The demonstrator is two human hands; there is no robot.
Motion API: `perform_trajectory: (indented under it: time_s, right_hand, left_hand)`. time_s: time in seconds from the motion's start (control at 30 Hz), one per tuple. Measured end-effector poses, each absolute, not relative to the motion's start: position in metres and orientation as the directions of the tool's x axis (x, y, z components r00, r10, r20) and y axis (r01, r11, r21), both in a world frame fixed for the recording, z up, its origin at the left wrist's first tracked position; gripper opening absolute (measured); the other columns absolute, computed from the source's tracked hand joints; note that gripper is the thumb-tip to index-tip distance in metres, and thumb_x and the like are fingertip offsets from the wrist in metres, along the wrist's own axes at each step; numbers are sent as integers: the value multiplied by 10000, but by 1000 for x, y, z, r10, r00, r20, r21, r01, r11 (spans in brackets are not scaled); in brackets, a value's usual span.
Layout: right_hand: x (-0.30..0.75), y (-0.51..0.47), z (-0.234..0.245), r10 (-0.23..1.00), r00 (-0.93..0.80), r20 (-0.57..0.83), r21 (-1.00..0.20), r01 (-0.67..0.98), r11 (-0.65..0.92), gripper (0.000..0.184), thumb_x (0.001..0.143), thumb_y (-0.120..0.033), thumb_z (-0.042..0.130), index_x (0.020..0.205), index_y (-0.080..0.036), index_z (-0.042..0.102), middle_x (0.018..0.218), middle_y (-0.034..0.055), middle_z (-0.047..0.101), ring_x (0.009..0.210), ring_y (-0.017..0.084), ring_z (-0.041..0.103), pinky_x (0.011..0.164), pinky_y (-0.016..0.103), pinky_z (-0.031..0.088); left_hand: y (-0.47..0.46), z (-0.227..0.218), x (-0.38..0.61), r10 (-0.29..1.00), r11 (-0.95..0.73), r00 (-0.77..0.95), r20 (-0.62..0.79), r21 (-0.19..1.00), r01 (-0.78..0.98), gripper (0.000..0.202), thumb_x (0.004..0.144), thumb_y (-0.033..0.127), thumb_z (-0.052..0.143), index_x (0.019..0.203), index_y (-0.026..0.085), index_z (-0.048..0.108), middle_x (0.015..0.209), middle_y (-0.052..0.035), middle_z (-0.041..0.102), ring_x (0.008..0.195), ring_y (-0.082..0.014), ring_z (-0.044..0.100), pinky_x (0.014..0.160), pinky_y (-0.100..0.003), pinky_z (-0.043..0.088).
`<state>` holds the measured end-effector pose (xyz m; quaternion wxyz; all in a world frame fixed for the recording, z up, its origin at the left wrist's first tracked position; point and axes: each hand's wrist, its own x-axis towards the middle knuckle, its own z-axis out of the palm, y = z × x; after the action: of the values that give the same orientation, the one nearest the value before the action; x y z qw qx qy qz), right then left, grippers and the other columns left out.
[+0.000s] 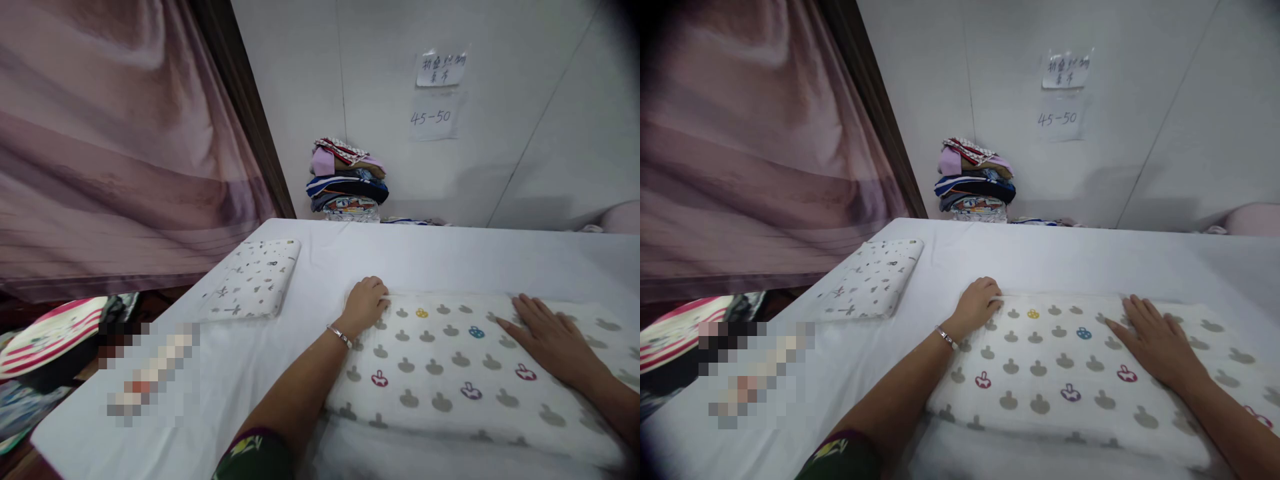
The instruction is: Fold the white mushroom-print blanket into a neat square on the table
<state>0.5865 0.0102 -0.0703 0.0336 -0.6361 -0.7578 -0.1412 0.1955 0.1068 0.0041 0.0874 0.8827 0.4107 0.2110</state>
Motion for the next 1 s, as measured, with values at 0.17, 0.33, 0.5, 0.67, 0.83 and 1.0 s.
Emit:
perform_trajectory:
  time_s: [0.17, 0.33, 0.5, 0.67, 0.83, 1.0]
  right_hand:
    - [584, 10, -68, 957, -179, 230, 178, 974, 140, 552, 842, -345, 169, 1092, -250, 652, 1393, 149, 380, 1320, 360, 243, 984, 593, 252]
    - [581, 10, -64, 962, -166, 217, 162, 978, 132, 580, 853, -367, 134, 1101, -242, 642, 1389, 138, 390, 1323, 356, 237, 993, 590, 250]
    - [580, 8, -62, 969, -152, 195, 127, 984, 129, 542, 853, -324, 156, 1116, -254, 624, 1410, 123, 367, 1345, 345, 181, 1013, 586, 226]
    - [579, 8, -60, 971, -140, 195, 100, 987, 123, 530, 845, -320, 169, 1106, -239, 622, 1415, 124, 359, 1349, 346, 166, 1018, 601, 209]
    - [577, 8, -58, 984, -95, 148, 68, 994, 85, 533, 850, -350, 167, 1140, -229, 597, 1415, 121, 363, 1349, 331, 176, 1023, 578, 224]
    - [577, 7, -58, 973, -134, 186, 95, 988, 118, 523, 851, -333, 179, 1119, -245, 620, 1406, 115, 374, 1346, 336, 183, 1024, 582, 206]
  left_hand:
    - [109, 4, 198, 797, -604, 548, 255, 348, 717, 58, 821, 238, 554, 808, 183, 565, 929, -28, 561, 879, -170, 496, 783, -295, 413]
    - [111, 5, 197, 862, -507, 446, 241, 438, 742, 88, 865, 250, 477, 846, 201, 547, 930, -12, 575, 890, -153, 509, 757, -268, 413]
    - [112, 4, 198, 887, -459, 428, 173, 425, 780, 94, 863, 238, 475, 837, 206, 560, 892, -3, 602, 875, -157, 516, 765, -278, 408]
    - [108, 9, 200, 844, -537, 492, 213, 327, 778, 116, 868, 214, 476, 949, 206, 559, 965, -26, 597, 940, -175, 505, 833, -303, 387]
    - [97, 17, 199, 786, -618, 593, 174, 204, 759, 136, 881, 228, 452, 925, 188, 574, 959, -55, 585, 935, -196, 511, 823, -325, 390]
    - [82, 33, 197, 723, -684, 684, 100, 240, 688, 132, 872, 226, 438, 853, 188, 563, 929, -42, 602, 863, -182, 538, 736, -296, 413]
